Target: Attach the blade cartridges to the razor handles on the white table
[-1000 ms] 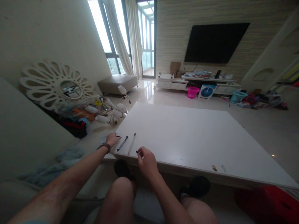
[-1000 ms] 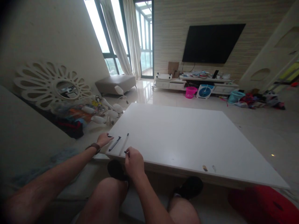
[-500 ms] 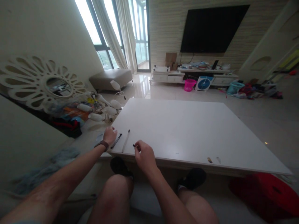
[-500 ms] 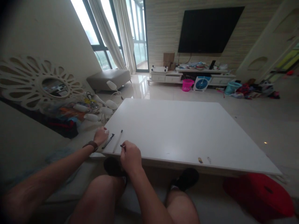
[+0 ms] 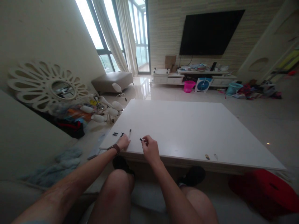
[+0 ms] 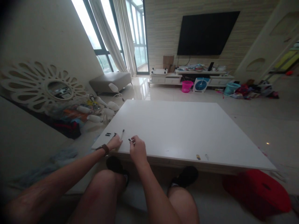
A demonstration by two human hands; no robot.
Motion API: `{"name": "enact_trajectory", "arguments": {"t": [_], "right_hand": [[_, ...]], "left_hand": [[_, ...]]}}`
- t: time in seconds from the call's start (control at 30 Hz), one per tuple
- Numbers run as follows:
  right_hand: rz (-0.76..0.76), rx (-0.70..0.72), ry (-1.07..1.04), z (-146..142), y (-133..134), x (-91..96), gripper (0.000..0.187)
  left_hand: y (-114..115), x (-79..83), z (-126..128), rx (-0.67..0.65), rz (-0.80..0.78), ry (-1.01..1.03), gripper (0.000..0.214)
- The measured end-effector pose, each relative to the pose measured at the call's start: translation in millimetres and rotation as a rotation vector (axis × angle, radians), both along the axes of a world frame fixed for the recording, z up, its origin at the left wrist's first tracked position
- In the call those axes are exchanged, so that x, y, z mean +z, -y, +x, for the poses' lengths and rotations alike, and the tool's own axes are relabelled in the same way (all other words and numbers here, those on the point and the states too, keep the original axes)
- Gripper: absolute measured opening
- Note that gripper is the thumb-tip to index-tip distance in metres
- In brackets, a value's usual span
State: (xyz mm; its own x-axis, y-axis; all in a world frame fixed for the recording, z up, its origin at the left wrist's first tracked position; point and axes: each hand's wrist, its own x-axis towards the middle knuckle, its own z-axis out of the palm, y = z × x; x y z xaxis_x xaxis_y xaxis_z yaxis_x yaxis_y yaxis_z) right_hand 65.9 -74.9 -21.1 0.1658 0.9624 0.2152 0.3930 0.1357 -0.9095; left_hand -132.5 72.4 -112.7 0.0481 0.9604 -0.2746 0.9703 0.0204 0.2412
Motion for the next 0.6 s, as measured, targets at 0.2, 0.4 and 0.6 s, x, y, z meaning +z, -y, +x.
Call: {"name": "enact_trajectory", "arguments": {"t": [0.2, 0.4, 0.6], "right_hand": [[0.011, -0.046, -0.147, 7.0, -2.4, 1.4, 0.008], [-0.022, -0.188, -0.51, 19.4, -16.7, -0.7, 0.015], [-0.004, -0.341, -0.75, 41.0, -27.8, -5.5, 0.023]], "left_hand": [[4.2, 18.1, 9.0, 0.021, -0.092, 0.138, 0.032], [21.2, 51.2, 69.9, 0.023, -0.062, 0.545, 0.028], [54.8, 99.9, 141.2, 0.097, 0.025, 1.078, 0.02]]}}
